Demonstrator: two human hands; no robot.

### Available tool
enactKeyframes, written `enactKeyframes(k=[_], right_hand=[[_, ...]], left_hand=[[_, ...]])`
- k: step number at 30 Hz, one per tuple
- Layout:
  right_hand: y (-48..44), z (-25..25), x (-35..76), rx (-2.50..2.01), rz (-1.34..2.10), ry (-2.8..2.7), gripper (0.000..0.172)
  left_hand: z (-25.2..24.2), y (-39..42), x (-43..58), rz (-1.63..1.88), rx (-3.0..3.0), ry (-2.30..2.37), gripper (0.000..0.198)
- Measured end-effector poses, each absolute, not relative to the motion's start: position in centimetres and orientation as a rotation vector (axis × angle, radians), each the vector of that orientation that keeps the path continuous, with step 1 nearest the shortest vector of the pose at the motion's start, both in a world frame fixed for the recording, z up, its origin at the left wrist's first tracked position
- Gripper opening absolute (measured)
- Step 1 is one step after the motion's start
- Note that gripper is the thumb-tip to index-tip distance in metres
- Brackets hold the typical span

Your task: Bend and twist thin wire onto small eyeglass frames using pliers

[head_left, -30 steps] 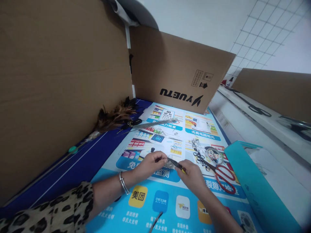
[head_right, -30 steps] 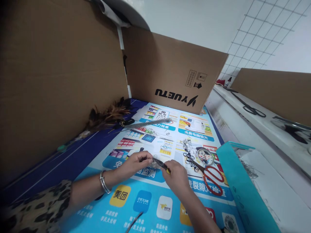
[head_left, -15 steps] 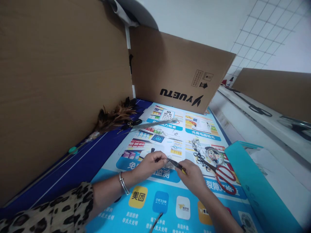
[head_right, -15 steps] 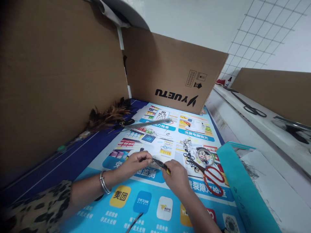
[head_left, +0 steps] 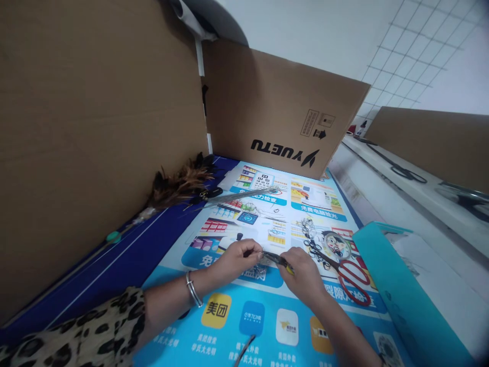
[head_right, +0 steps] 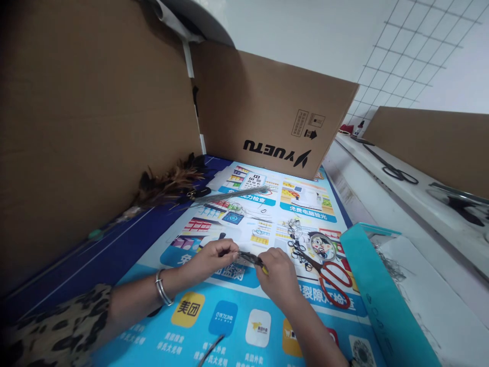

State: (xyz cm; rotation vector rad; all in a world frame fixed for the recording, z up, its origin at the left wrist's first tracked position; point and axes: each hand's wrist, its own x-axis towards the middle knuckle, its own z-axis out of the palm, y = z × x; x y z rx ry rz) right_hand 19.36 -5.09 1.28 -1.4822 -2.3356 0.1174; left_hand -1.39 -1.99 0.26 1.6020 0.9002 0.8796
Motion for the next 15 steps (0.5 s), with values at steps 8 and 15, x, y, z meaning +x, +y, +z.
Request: enactKeyframes(k=[8,15], right_hand=[[-4.98,1.41,19.58,-1.458,-0.078,-2.394,0.012],[-5.20,1.90,19.48,-1.473,-0.193,-2.436,0.007]], left_hand=[[0.53,-2.16,-1.26,0.883,1.709,0.936,0.015],[0.56,-2.21,-1.30,0.836,1.723,0.945,0.014]])
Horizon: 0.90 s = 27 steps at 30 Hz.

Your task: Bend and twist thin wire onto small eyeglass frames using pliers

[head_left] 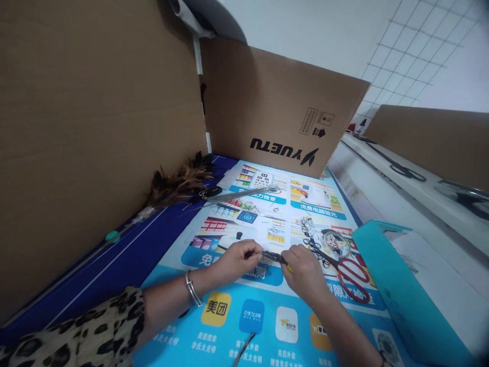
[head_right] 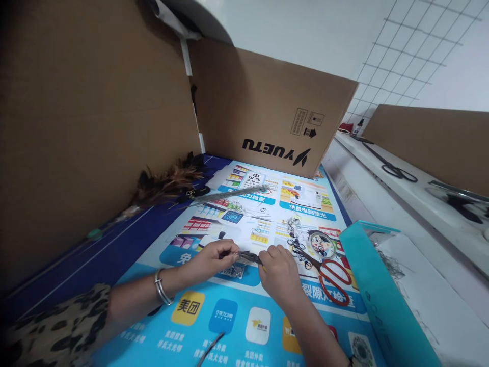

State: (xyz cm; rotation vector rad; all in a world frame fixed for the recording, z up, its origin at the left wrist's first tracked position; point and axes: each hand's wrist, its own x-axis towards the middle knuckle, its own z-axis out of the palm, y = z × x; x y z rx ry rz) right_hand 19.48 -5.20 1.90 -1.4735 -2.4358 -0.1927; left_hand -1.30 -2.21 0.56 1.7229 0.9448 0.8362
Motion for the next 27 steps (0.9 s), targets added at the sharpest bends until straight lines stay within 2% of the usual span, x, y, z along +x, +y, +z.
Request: enactKeyframes(k=[8,17,27], right_hand=[[-5.7,1.6,19.4,-1.538,-0.224,-2.486,0.005],[-5.4,0.7,19.2,-1.563,0.193,-2.354,0.012],[-5.1,0.8,19.4,-1.526,0.355,-2.371,0.015]], left_hand=[[0.7,-2.3,-1.4,0.818,1.784,0.887,0.013],[0.6,-2.3,-1.3,0.868,1.611,0.907,0.019],[0.5,-2.1,-1.6,0.857,1.581,0.856,0.017]])
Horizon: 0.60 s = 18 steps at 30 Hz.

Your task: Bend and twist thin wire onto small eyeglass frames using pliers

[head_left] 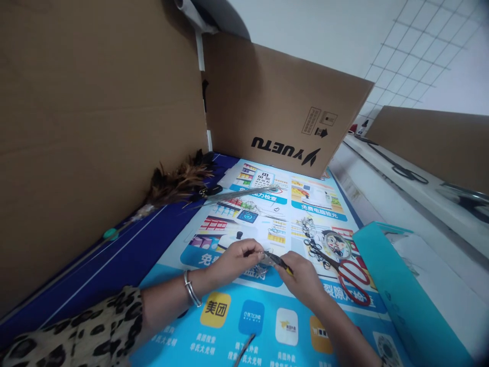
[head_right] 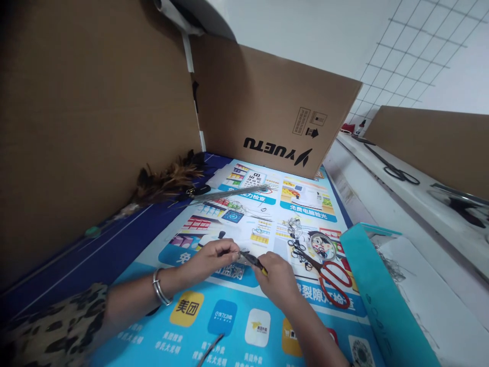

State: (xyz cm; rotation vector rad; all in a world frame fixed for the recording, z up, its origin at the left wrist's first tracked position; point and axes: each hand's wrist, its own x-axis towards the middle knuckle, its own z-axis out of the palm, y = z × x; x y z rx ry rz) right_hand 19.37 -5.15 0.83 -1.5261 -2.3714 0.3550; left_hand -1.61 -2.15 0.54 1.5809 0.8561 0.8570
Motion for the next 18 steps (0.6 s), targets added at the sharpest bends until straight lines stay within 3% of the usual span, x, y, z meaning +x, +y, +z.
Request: enactKeyframes(k=[18], right_hand=[[-5.04,1.25,19.74,-1.485,0.464,-2.327,0.013]], left_hand=[[0.68,-2.15,-1.63,0.820,1.399,0.727,0.018]])
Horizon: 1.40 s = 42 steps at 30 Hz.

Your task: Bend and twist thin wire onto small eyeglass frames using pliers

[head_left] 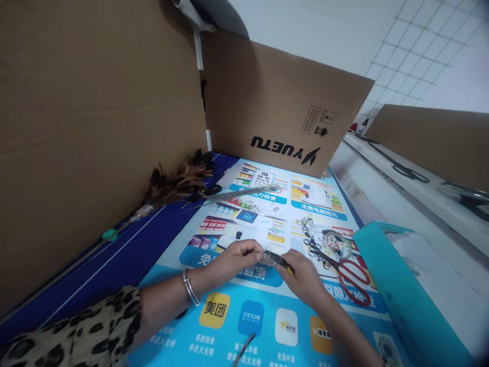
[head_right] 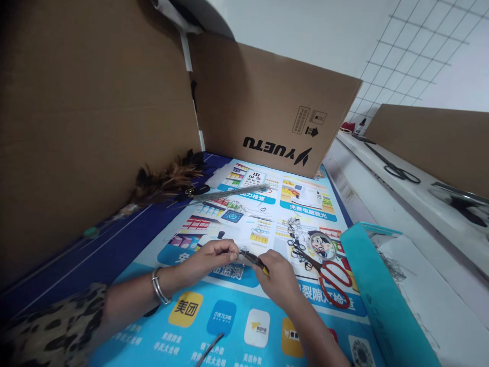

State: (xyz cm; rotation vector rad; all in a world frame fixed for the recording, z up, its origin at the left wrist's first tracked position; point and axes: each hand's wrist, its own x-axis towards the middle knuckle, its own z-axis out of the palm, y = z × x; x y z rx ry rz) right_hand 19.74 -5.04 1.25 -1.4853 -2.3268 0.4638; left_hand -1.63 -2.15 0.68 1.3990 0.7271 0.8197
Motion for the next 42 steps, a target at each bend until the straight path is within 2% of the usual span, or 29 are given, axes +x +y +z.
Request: enactKeyframes(k=[14,19,29,42], right_hand=[[-5.10,1.27,19.73,-1.399,0.462,-2.380,0.011],[-5.19,1.24,19.79,-1.401,0.288,-2.414,0.007],[-5.64,1.68,19.31,-1.468,0.009,-2.449,0.009],[-5.93,1.19,18.82,-1.496,-0.081,-2.426,0.012]], left_hand=[[0.18,-2.07,-1.62,0.744,1.373,0.710,0.023],[0.20,-2.09,-1.67,0.730,1.417,0.723,0.022],[0.15,-2.19,-1.57,0.779,1.459,0.745,0.017],[0.54,-2.42,-1.49,0.815,1.464,0.799,0.015]])
